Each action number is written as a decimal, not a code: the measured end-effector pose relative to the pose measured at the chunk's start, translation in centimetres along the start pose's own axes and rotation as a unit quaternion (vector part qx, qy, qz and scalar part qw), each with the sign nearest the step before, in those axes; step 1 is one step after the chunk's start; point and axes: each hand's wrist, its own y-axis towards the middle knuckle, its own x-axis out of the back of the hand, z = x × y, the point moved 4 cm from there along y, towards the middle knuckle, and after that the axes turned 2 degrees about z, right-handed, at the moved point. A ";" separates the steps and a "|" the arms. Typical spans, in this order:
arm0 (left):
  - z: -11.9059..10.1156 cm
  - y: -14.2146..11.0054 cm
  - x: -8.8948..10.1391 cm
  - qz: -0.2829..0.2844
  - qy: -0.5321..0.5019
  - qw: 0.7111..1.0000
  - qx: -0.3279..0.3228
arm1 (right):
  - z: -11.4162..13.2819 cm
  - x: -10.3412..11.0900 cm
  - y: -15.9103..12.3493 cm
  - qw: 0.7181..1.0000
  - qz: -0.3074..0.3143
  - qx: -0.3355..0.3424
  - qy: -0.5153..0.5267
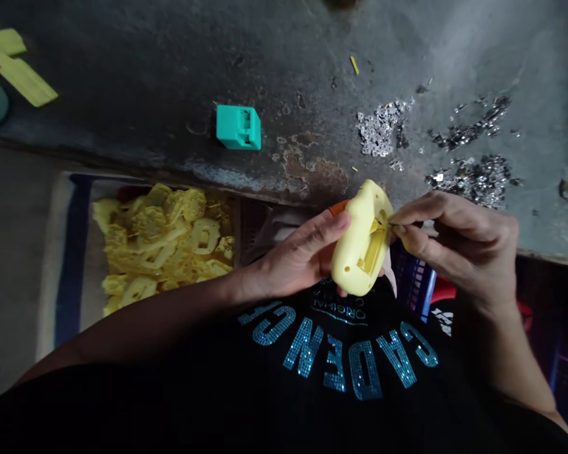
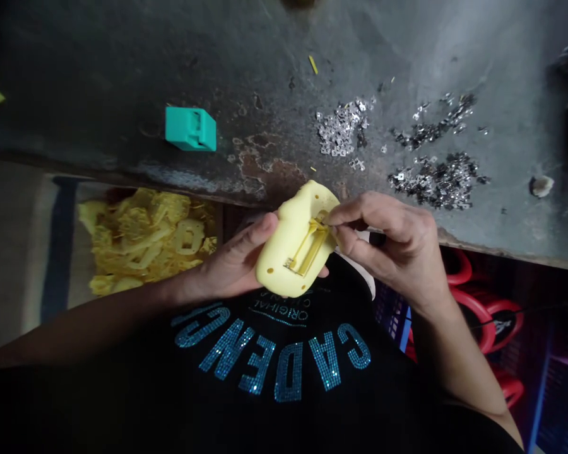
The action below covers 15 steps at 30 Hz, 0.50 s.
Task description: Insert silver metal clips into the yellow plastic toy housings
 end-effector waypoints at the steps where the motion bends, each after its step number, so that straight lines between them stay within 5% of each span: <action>1: 0.0 0.1 -0.2 0.008 -0.001 1.000 -0.001 | 0.1 0.1 0.0 1.000 0.009 0.008 -0.013; 11: 0.3 0.4 -1.1 0.054 -0.011 0.998 0.008 | 0.4 1.2 0.9 0.993 0.092 0.060 -0.033; 15: 0.4 0.6 -1.3 0.059 -0.014 0.998 0.010 | 0.5 1.8 1.3 0.993 0.108 0.003 -0.050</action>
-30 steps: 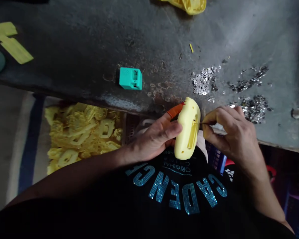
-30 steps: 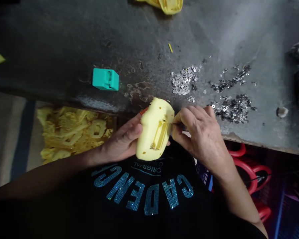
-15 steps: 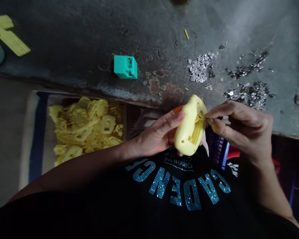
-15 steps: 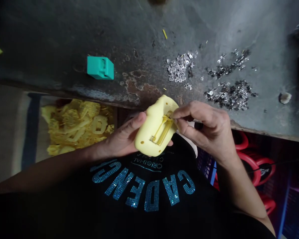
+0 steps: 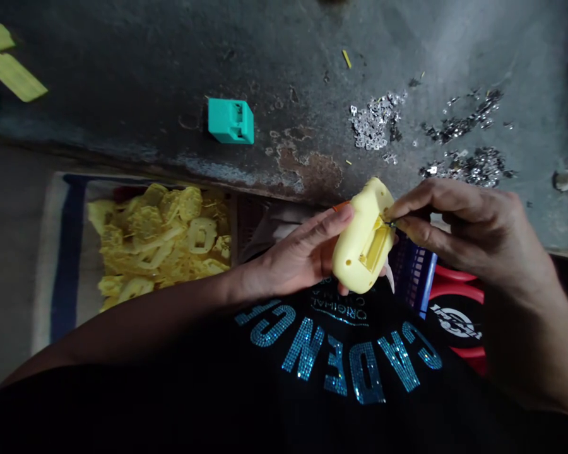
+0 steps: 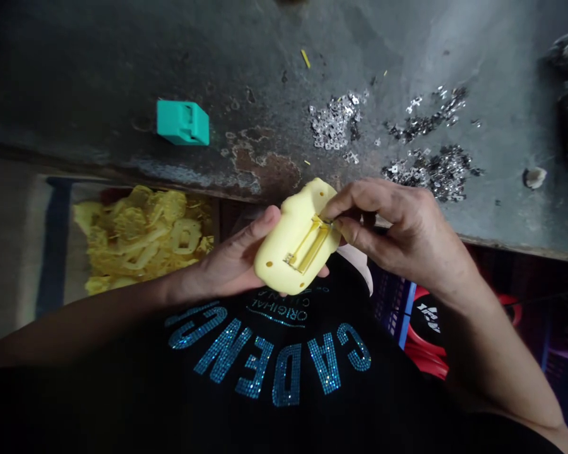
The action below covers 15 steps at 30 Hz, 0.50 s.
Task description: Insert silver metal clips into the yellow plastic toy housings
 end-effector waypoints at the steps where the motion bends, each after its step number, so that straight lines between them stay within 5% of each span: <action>1: 0.1 0.0 0.0 -0.006 -0.001 1.000 0.000 | -0.1 0.2 0.1 1.000 -0.001 -0.020 0.002; 7: 0.4 0.0 0.4 -0.063 0.005 0.998 0.010 | -0.7 0.8 0.7 0.998 0.022 -0.053 0.012; 15: 0.4 0.3 -0.2 -0.018 0.033 0.999 0.005 | -0.7 1.4 1.8 0.998 0.025 -0.064 0.009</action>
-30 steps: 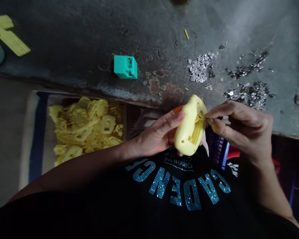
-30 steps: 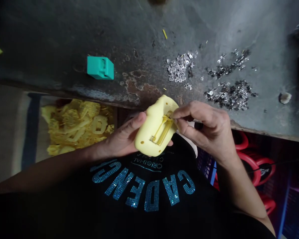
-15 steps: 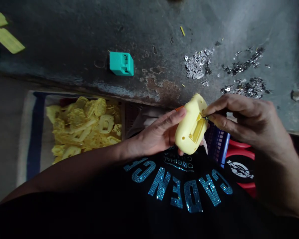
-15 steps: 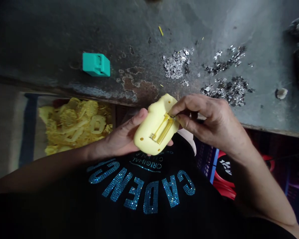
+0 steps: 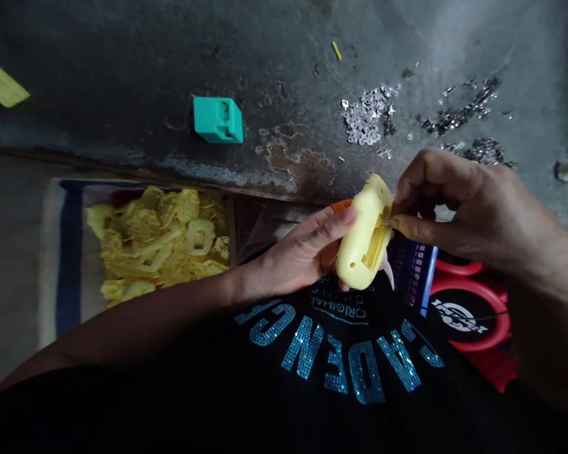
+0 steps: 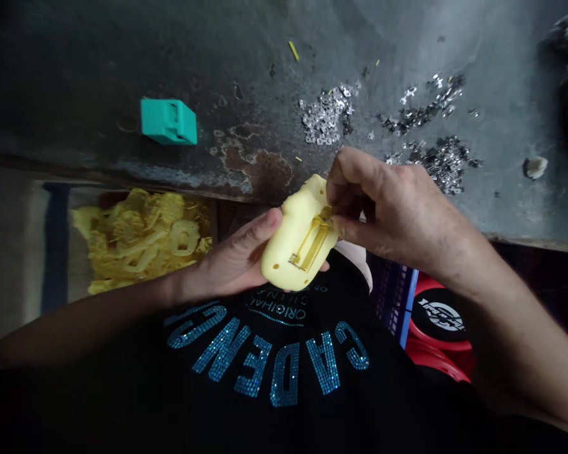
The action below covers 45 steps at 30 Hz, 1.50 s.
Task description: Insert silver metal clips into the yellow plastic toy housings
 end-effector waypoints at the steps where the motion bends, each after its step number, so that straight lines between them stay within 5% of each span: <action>1: 0.1 0.0 0.1 -0.005 0.000 1.000 0.000 | 0.1 0.1 0.1 1.000 0.003 0.003 -0.002; 8: 0.4 -0.1 0.8 0.016 -0.040 0.999 0.022 | 0.9 0.7 0.5 0.994 0.030 0.082 -0.061; 18: 0.5 -0.1 0.4 0.005 -0.043 0.999 0.020 | 0.7 -0.1 1.3 0.987 0.045 0.098 -0.116; 28: 0.0 0.1 0.1 -0.016 -0.068 0.997 0.037 | -0.2 -1.0 -1.2 0.994 -0.073 0.073 -0.029; 34: 0.0 0.4 0.0 0.009 -0.080 0.996 0.034 | -0.1 -3.2 -4.4 0.967 -0.166 0.128 -0.143; 41: 0.2 -0.4 0.2 -0.112 -0.020 0.993 -0.031 | -3.1 -4.0 -3.7 0.990 -0.134 0.047 0.021; 45: -0.3 -1.1 0.2 -0.088 0.052 0.994 -0.044 | -3.5 -4.6 -3.7 0.987 -0.139 0.053 0.063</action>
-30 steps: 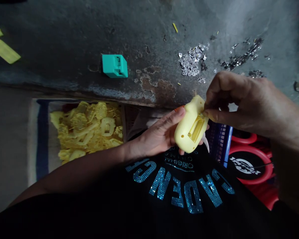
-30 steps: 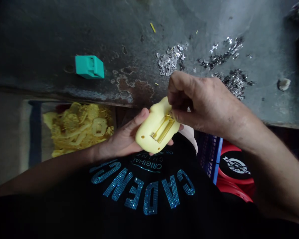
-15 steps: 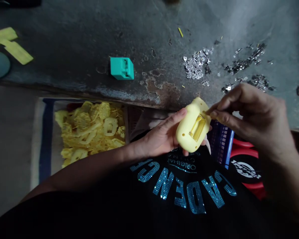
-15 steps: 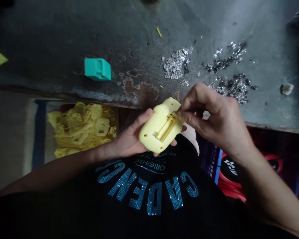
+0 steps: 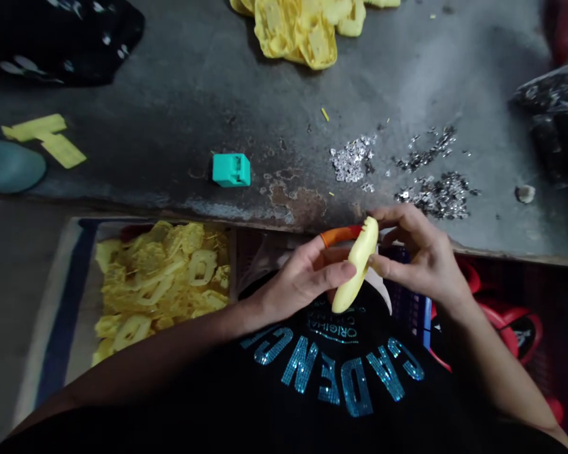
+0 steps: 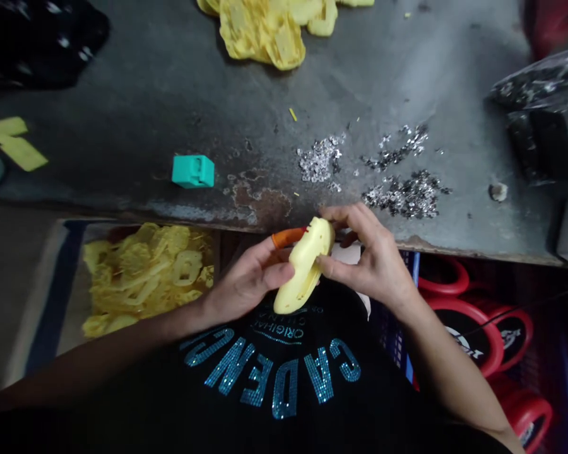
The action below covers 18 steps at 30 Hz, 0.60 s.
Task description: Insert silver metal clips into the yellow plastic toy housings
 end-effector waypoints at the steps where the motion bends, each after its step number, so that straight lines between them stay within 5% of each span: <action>1: -0.2 -0.1 0.1 0.006 0.026 1.000 -0.004 | 0.0 -0.2 -0.2 1.000 -0.011 0.007 0.006; 8: -1.5 -0.7 1.5 -0.018 0.272 0.962 -0.005 | 0.4 -0.3 -1.2 0.994 -0.089 0.048 -0.037; 13: -2.2 0.2 1.4 -0.018 0.242 0.969 -0.048 | 0.7 0.2 -0.3 0.991 -0.093 0.055 -0.085; 18: -2.1 1.2 2.3 -0.049 0.094 0.994 0.006 | 1.3 0.1 0.9 0.990 -0.071 0.045 -0.117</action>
